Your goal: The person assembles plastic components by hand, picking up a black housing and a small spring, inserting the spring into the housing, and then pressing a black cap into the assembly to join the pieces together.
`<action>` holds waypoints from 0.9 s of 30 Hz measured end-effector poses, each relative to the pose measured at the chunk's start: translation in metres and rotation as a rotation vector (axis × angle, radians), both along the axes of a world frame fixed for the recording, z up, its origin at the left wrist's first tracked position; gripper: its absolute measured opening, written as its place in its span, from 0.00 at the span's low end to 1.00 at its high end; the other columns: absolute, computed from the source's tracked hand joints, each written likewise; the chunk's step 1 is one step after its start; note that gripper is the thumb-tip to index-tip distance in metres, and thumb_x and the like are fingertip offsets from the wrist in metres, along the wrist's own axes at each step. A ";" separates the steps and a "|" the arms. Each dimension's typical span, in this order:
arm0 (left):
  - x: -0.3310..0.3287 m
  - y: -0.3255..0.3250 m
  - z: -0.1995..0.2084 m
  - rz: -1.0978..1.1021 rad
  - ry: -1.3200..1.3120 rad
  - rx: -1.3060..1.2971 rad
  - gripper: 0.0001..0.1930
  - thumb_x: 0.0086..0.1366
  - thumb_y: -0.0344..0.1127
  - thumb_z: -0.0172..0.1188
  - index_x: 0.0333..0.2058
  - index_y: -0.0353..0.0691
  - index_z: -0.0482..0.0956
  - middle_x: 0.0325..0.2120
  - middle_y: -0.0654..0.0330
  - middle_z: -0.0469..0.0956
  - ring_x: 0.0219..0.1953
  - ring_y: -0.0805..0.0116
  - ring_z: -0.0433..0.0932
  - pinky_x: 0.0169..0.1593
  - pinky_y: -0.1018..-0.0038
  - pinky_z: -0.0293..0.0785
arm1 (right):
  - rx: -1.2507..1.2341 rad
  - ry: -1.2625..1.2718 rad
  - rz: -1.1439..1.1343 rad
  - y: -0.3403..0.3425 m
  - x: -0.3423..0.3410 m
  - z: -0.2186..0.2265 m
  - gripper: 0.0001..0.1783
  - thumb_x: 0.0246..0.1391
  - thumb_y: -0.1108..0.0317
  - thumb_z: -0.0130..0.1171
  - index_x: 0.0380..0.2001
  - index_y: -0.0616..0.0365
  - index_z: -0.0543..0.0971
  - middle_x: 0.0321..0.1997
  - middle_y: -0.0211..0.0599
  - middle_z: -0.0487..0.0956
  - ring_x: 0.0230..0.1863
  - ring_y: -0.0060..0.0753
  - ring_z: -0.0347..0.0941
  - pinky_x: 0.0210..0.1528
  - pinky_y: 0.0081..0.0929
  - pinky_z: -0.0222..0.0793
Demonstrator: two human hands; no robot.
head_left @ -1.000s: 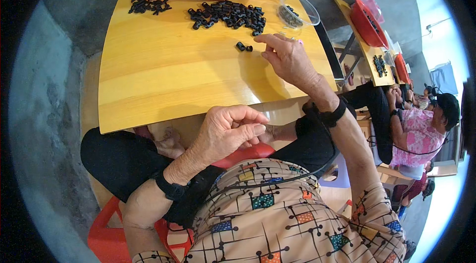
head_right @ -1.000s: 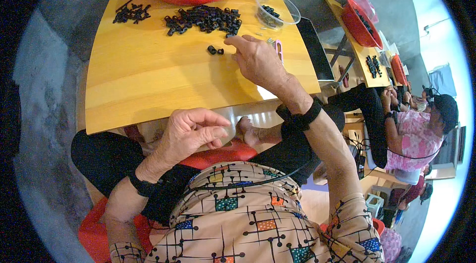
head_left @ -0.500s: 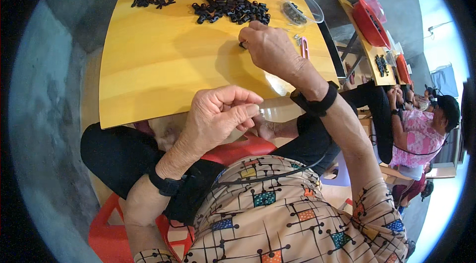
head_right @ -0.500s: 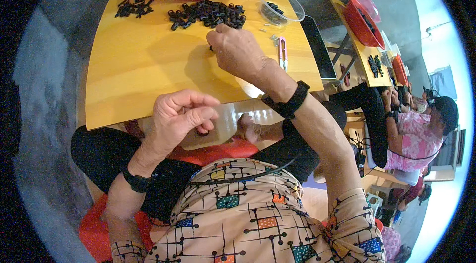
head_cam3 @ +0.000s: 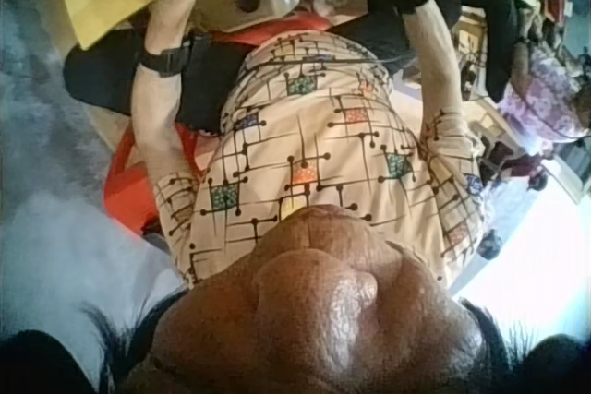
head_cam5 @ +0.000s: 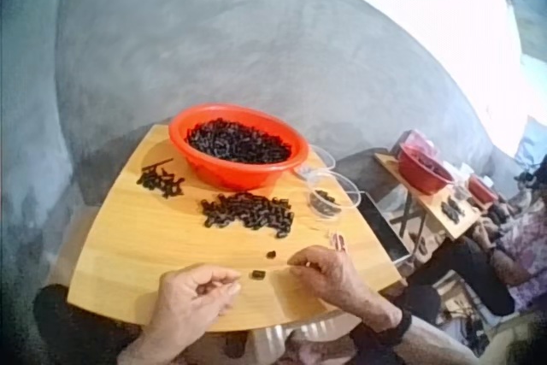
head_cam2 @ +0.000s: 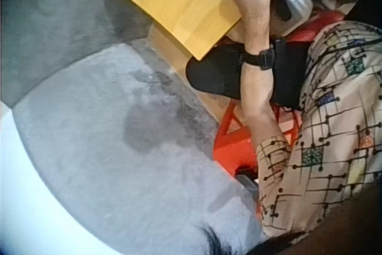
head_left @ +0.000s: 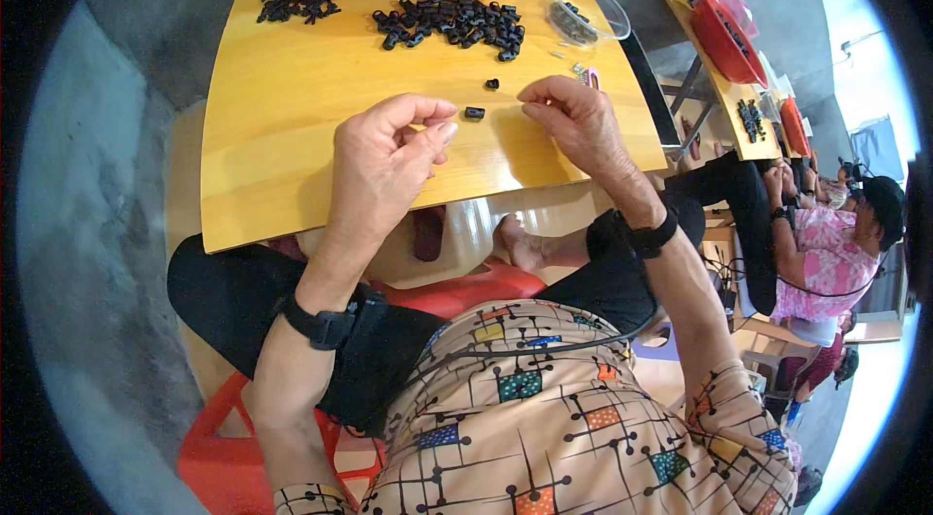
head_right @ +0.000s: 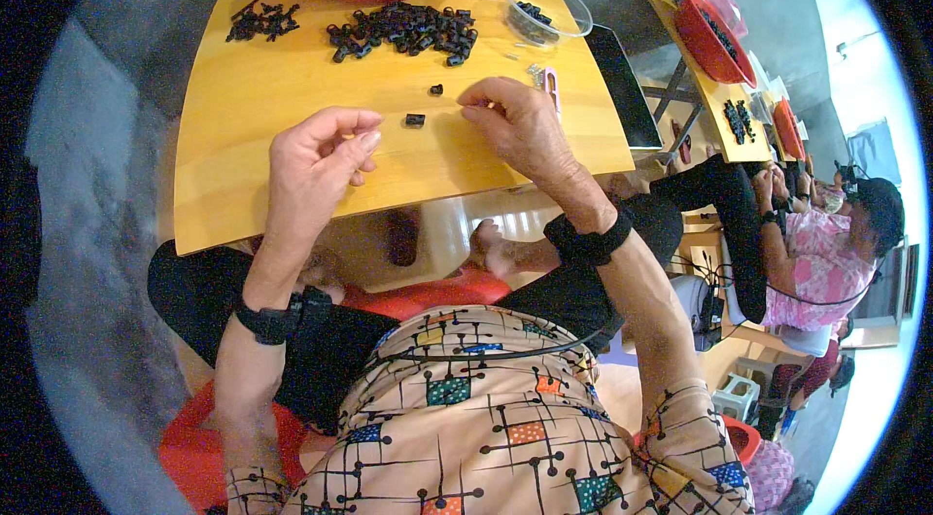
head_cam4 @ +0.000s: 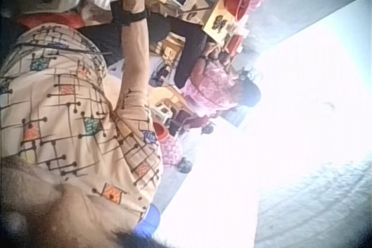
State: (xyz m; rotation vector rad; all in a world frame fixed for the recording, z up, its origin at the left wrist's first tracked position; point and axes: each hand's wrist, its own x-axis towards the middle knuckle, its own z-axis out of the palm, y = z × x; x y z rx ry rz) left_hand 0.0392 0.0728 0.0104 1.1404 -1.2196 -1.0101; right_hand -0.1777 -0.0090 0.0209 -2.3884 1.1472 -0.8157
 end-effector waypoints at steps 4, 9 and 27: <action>-0.012 -0.025 -0.010 0.065 -0.313 -0.162 0.09 0.53 0.28 0.61 0.35 0.34 0.78 0.28 0.59 0.77 0.23 0.75 0.75 0.26 0.80 0.71 | 0.430 -0.239 -0.153 0.007 -0.014 -0.008 0.08 0.49 0.70 0.59 0.32 0.62 0.78 0.20 0.25 0.74 0.21 0.12 0.66 0.23 0.14 0.63; -0.024 -0.040 -0.018 0.150 -0.776 -0.266 0.10 0.49 0.30 0.62 0.33 0.36 0.79 0.30 0.53 0.76 0.33 0.57 0.76 0.37 0.68 0.72 | 0.790 -0.752 -0.200 0.021 -0.018 -0.010 0.04 0.51 0.71 0.58 0.31 0.56 0.79 0.22 0.23 0.75 0.19 0.11 0.65 0.21 0.10 0.60; -0.015 0.001 -0.012 -0.248 -0.062 0.055 0.08 0.62 0.33 0.54 0.35 0.34 0.77 0.22 0.66 0.75 0.22 0.81 0.71 0.27 0.84 0.70 | 0.784 -0.722 -0.139 0.057 0.008 0.007 0.07 0.47 0.73 0.61 0.32 0.60 0.78 0.26 0.28 0.78 0.23 0.14 0.70 0.24 0.12 0.65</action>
